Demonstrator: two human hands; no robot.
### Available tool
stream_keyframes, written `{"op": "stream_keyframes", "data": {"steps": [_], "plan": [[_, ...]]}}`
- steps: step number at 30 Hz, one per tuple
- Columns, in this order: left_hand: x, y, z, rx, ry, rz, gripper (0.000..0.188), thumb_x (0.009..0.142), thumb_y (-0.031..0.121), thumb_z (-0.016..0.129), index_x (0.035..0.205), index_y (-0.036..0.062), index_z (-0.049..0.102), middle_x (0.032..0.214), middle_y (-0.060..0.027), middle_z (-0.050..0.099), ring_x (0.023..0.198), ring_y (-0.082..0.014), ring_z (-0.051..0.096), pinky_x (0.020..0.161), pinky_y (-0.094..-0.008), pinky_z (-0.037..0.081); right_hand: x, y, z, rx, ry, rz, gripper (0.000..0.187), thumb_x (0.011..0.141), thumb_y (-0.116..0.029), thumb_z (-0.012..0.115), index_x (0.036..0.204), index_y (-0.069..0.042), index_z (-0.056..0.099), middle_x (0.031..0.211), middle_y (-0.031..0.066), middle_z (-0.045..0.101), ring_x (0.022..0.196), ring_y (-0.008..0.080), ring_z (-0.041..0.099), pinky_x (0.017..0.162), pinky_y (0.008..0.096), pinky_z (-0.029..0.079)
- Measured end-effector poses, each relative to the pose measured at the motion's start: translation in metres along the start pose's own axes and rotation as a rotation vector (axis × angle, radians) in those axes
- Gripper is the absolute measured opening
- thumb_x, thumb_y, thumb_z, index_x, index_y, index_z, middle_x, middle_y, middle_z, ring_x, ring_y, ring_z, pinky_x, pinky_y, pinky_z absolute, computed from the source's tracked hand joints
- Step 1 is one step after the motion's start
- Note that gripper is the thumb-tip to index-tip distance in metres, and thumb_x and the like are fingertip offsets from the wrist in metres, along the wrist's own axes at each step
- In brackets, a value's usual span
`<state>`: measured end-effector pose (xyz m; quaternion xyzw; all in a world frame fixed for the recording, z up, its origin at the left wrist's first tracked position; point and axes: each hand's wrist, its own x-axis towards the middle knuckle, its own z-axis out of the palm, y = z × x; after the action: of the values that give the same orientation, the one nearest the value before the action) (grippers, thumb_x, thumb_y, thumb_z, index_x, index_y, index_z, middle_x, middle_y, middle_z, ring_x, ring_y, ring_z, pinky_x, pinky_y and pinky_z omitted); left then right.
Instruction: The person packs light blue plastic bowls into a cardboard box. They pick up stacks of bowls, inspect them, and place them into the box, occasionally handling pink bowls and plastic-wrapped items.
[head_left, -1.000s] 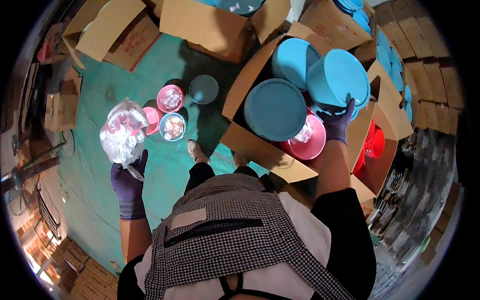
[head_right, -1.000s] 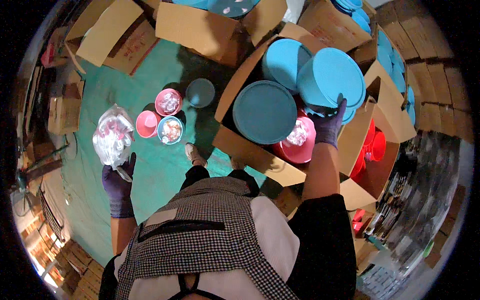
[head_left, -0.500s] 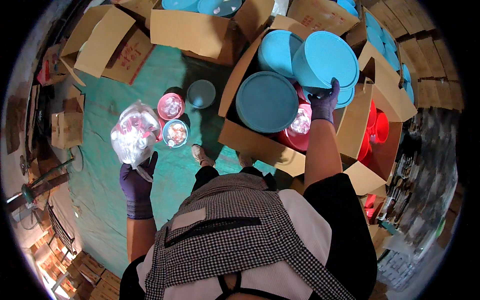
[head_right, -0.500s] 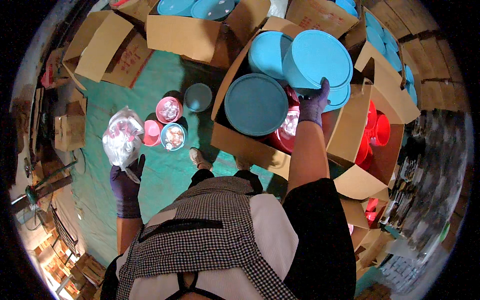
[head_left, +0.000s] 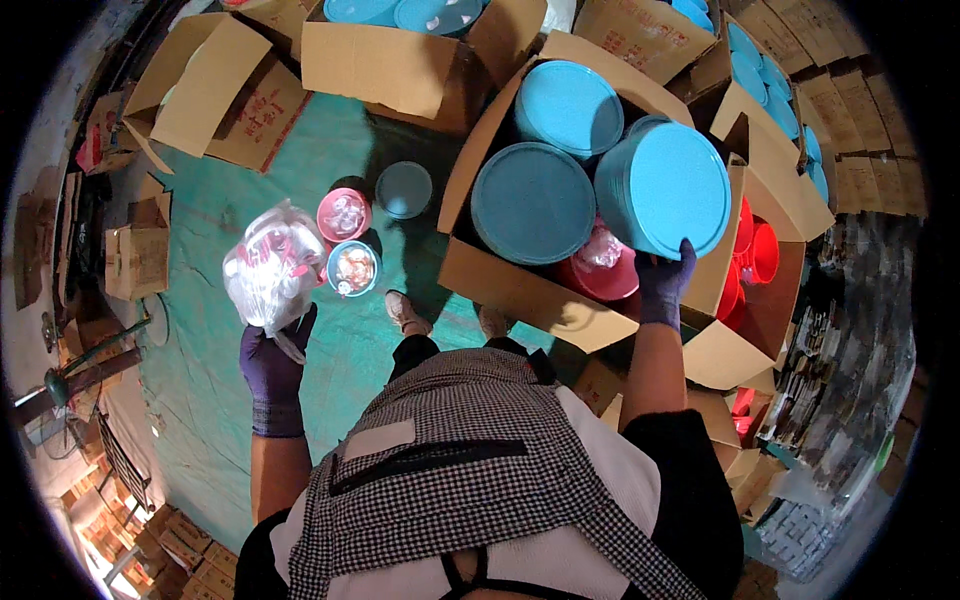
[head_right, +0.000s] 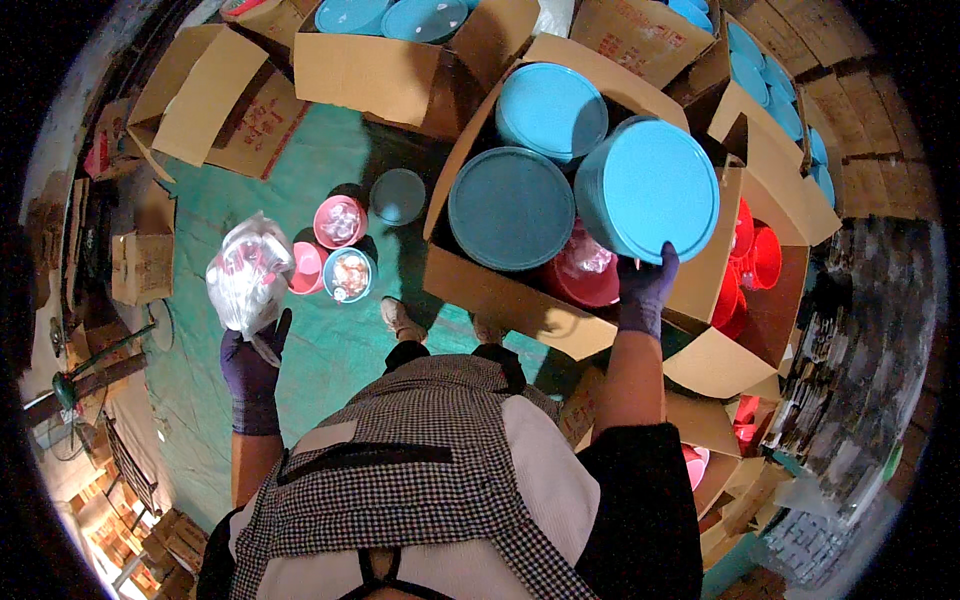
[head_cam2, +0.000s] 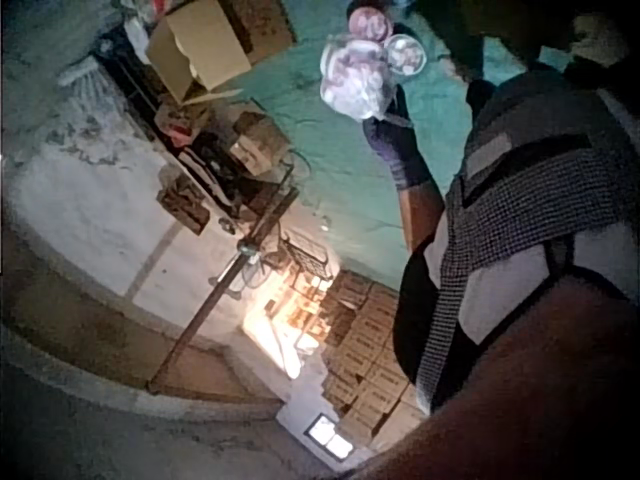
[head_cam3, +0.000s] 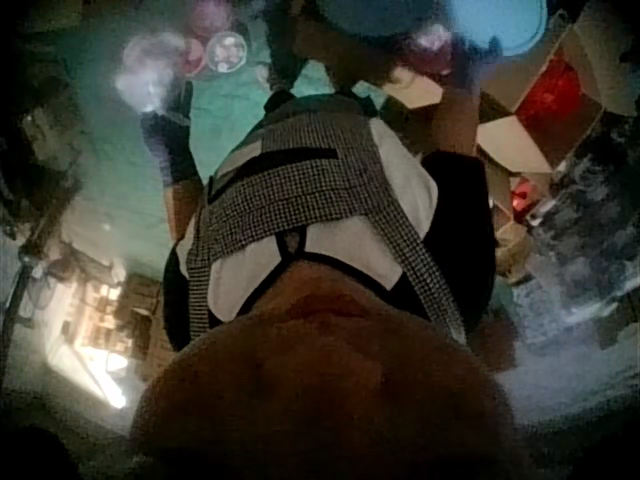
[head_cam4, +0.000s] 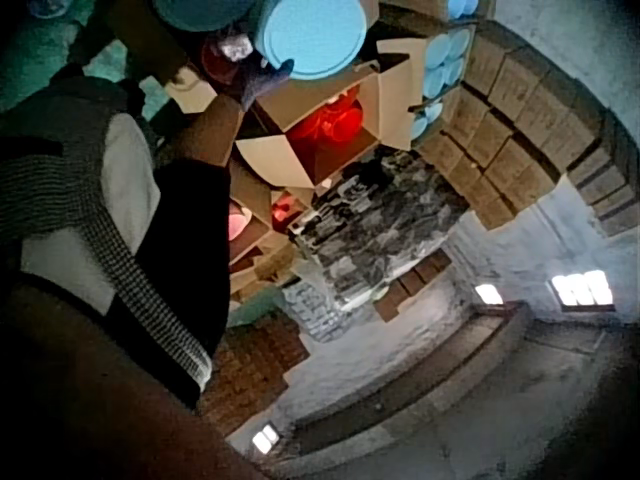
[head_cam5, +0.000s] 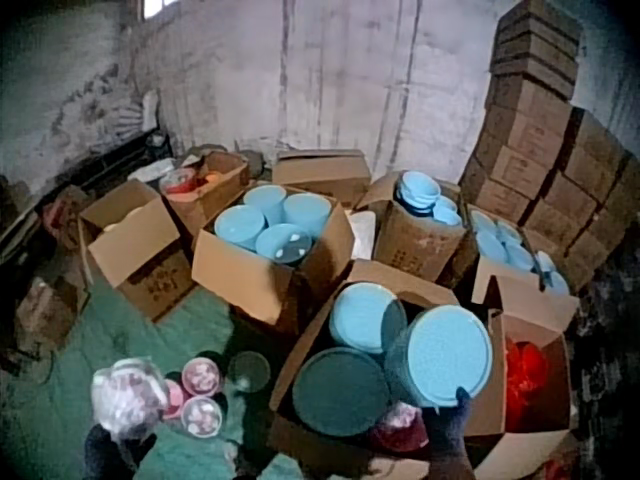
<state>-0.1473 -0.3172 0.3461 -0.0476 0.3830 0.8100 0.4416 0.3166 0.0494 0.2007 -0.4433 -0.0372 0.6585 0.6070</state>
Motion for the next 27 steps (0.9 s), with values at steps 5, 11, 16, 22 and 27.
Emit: {"op": "stream_keyframes", "data": {"steps": [5, 11, 16, 22, 27], "plan": [[0.007, -0.001, 0.006, 0.102, -0.053, -0.066, 0.057, 0.094, 0.023, 0.041, 0.146, 0.0011, 0.029, 0.147, -0.0208, 0.037, 0.135, -0.039, 0.037, 0.113, -0.0569, 0.028, -0.051, -0.022, -0.047, 0.001, -0.151, 0.018, 0.081, 0.081, -0.032, 0.061, 0.148, -0.007, 0.023, 0.145, 0.0182, 0.037, 0.13, 0.0394, 0.04, 0.104, 0.0568, 0.037], [0.021, -0.015, 0.027, 0.131, -0.192, -0.127, 0.057, 0.096, 0.022, 0.039, 0.146, -0.0013, 0.026, 0.147, -0.022, 0.036, 0.135, -0.0401, 0.036, 0.114, -0.0578, 0.026, -0.083, -0.021, -0.099, -0.105, 0.007, 0.031, 0.078, 0.081, -0.027, 0.057, 0.149, -0.009, 0.022, 0.144, 0.0199, 0.036, 0.128, 0.042, 0.041, 0.102, 0.0607, 0.038], [0.029, -0.024, 0.038, 0.07, -0.321, -0.224, 0.055, 0.096, 0.024, 0.041, 0.146, 0.0039, 0.028, 0.15, -0.0194, 0.033, 0.138, -0.0391, 0.032, 0.114, -0.0605, 0.023, -0.092, -0.006, -0.136, -0.023, 0.028, 0.166, 0.078, 0.079, -0.029, 0.058, 0.147, -0.012, 0.025, 0.141, 0.02, 0.04, 0.124, 0.0423, 0.045, 0.101, 0.0609, 0.04], [0.032, -0.029, 0.047, 0.121, -0.21, -0.238, 0.058, 0.096, 0.022, 0.041, 0.148, 0.0021, 0.024, 0.15, -0.0213, 0.031, 0.137, -0.0419, 0.033, 0.113, -0.0601, 0.026, -0.081, 0.001, -0.122, -0.083, 0.107, 0.221, 0.078, 0.078, -0.039, 0.065, 0.143, -0.013, 0.031, 0.135, 0.0158, 0.045, 0.12, 0.0373, 0.048, 0.1, 0.052, 0.042], [0.03, -0.031, 0.044, 0.074, -0.247, -0.244, 0.057, 0.096, 0.022, 0.04, 0.147, 0.002, 0.025, 0.149, -0.0208, 0.033, 0.136, -0.0415, 0.034, 0.112, -0.0597, 0.029, -0.086, -0.016, -0.088, -0.309, 0.051, 0.196, 0.08, 0.078, -0.038, 0.068, 0.143, -0.01, 0.031, 0.136, 0.0168, 0.044, 0.122, 0.0372, 0.046, 0.1, 0.055, 0.042]]}}
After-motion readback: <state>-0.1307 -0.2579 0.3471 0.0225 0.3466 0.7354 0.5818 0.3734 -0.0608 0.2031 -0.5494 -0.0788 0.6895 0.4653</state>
